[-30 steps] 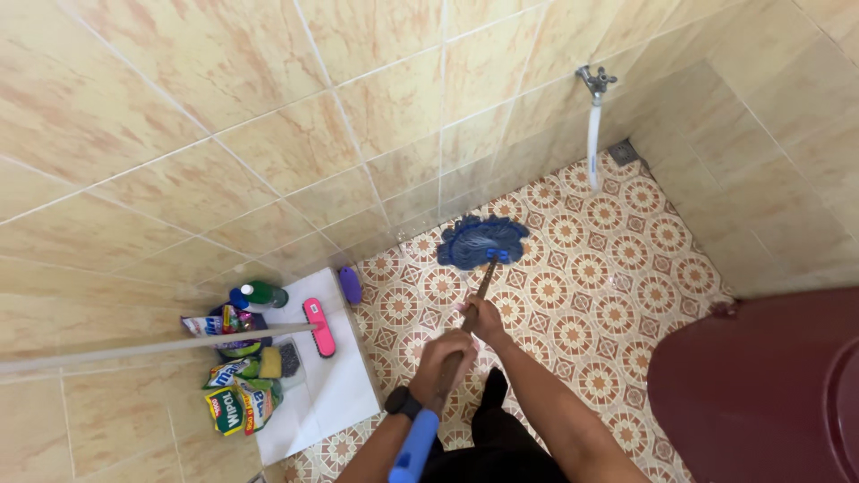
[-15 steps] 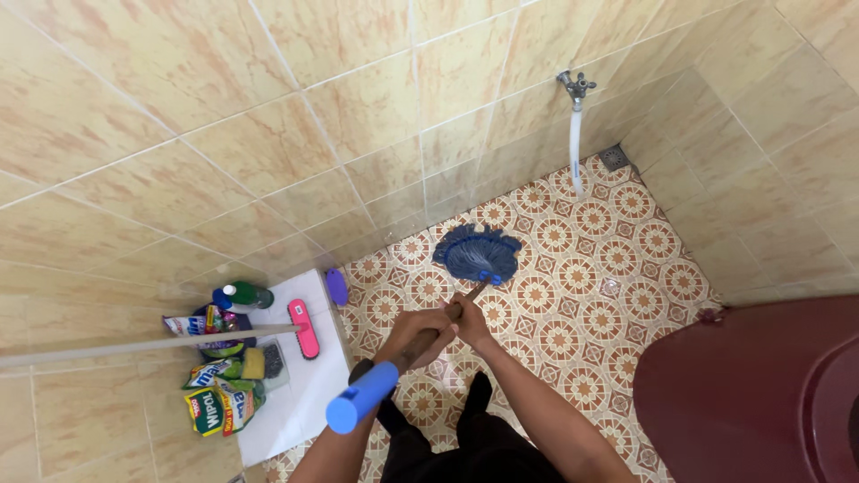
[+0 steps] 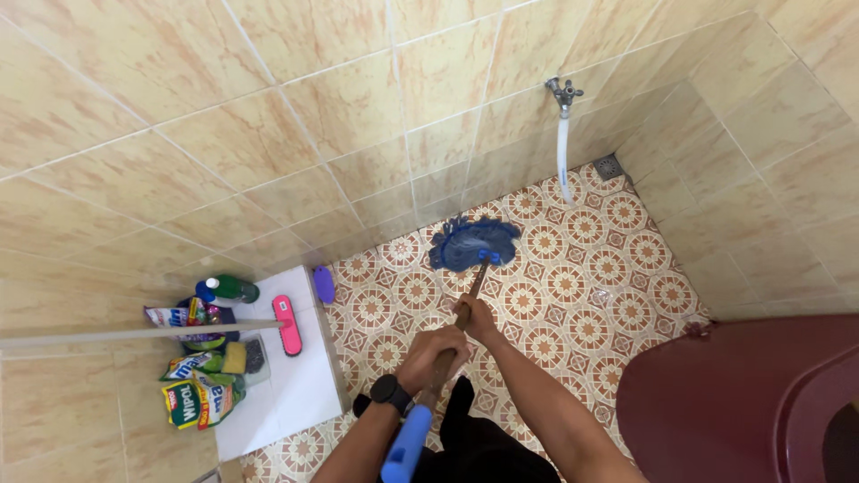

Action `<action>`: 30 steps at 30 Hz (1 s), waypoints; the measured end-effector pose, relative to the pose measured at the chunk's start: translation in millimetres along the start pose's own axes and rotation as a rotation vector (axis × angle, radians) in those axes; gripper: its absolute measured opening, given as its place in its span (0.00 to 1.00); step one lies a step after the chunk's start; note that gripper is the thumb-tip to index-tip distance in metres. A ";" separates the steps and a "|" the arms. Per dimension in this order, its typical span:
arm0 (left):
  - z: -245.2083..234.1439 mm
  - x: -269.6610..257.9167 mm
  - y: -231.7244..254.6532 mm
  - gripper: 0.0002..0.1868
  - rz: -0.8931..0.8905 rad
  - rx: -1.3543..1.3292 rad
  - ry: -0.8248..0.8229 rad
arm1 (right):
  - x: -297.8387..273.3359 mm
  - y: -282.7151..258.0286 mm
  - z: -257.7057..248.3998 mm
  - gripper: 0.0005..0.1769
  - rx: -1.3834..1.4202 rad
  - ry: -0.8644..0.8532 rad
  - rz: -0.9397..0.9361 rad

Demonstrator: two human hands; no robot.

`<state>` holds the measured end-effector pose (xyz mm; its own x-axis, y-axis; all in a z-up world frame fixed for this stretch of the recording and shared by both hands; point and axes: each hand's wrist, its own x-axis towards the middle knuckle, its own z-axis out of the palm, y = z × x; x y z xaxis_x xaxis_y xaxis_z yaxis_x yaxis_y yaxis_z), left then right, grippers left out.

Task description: The person cleans the bathroom floor by hand using a wet mop, moving the mop back and forth across the tiles.

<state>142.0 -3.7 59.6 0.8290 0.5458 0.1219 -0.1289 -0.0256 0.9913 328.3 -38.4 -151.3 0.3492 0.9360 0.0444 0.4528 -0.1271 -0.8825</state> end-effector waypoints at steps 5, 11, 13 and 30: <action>-3.3 0.2 22.1 0.04 0.337 0.447 -0.052 | -10.7 -1.6 8.1 0.15 -0.003 -0.012 0.142; -29.9 4.2 33.8 0.12 0.029 0.488 -0.169 | -11.3 -15.5 27.7 0.13 0.060 0.075 0.166; -33.2 16.8 36.1 0.09 0.210 0.448 -0.088 | -8.4 -19.0 30.6 0.13 0.093 0.097 0.177; -81.1 55.3 -5.8 0.04 0.121 0.378 -0.291 | 46.9 -27.0 35.0 0.04 0.269 0.272 0.109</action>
<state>144.5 94.6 56.6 0.9447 0.2652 0.1927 -0.0719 -0.4059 0.9111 303.7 20.4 -141.7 0.6040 0.7962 0.0343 0.1830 -0.0967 -0.9784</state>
